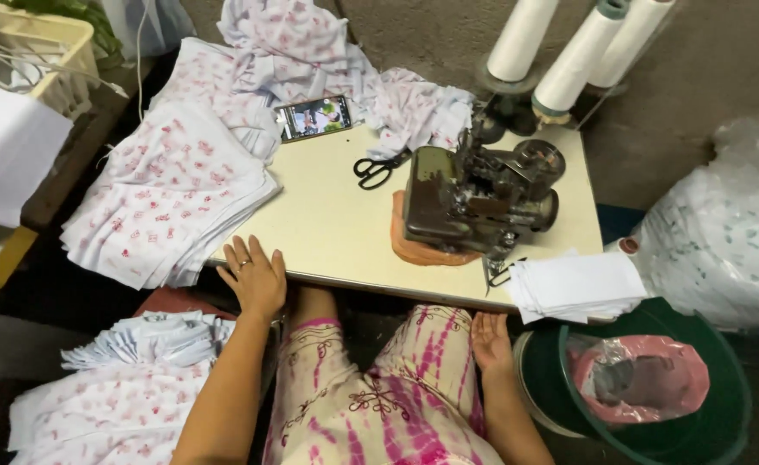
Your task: Cutting small pieces of white fabric using scissors at a workbench in a sewing factory.
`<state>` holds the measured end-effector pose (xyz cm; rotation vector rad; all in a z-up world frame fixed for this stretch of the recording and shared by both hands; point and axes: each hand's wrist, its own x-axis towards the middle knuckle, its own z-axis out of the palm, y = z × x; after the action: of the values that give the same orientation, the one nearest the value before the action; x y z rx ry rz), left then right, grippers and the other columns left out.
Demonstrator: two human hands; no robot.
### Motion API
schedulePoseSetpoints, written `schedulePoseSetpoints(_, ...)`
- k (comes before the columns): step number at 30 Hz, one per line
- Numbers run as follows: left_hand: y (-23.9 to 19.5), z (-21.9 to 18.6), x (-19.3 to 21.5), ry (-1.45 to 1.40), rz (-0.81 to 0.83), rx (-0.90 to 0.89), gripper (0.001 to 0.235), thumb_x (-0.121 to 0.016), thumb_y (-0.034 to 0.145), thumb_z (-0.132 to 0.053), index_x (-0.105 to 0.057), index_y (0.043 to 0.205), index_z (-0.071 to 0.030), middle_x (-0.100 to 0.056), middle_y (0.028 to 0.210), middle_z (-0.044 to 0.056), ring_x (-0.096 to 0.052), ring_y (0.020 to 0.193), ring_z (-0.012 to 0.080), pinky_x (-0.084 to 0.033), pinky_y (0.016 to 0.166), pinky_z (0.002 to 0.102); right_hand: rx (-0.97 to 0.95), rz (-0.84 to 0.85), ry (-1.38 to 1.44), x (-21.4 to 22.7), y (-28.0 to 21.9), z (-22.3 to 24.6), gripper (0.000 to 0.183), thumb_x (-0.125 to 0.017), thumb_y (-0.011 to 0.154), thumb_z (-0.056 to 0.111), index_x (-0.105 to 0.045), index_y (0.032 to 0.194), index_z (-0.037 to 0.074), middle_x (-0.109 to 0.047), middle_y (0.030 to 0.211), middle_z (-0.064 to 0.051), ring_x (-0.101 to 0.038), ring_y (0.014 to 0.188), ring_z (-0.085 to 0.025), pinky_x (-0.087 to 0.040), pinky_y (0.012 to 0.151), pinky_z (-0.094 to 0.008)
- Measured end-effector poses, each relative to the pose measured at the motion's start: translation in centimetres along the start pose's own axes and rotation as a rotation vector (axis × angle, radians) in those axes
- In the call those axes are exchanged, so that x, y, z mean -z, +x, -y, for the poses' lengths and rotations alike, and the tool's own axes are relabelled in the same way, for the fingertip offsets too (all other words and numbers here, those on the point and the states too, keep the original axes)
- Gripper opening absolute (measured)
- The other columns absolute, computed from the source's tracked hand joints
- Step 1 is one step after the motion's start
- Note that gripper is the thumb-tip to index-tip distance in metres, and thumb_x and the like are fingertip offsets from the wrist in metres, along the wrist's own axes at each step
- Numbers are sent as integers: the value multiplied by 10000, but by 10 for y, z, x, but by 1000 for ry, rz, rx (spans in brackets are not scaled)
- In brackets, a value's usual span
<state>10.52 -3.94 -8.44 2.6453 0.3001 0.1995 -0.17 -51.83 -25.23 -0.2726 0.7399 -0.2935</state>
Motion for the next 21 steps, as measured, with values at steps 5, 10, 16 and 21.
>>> schedulePoseSetpoints(5,1,5,-4,15,-1,-15,684,-300,1056,-488,-267,1566,-34,-196,1627,271,-68,1525,442,30,1151,706,99,120,-86,15,26,-14,314,-774,882,444,-655,967,166,-679,1067,30,-640,1021,-176,-569,961,-295)
schedulePoseSetpoints(10,17,12,-9,81,-33,-30,671,-317,1056,-493,-327,1538,-26,-261,1605,267,-153,1509,440,10,1132,724,162,152,-307,10,30,-23,386,-690,889,625,-607,793,261,-682,871,66,-650,854,-158,-534,714,-211)
schedulePoseSetpoints(16,92,39,15,184,-360,-94,639,-663,842,-118,-442,1428,8,-303,1569,317,-227,1449,499,-197,1153,619,110,88,-313,19,1,-4,334,-692,918,471,-646,992,149,-704,974,-63,-662,874,-169,-549,824,-262)
schedulePoseSetpoints(21,129,51,19,641,34,-153,685,-472,915,-134,-209,1547,-109,-247,1595,277,-306,1387,531,-326,1043,637,-72,-98,-757,-24,-90,1,873,-558,800,490,-328,1530,70,-327,1609,-160,-366,1452,-301,-299,1183,-460)
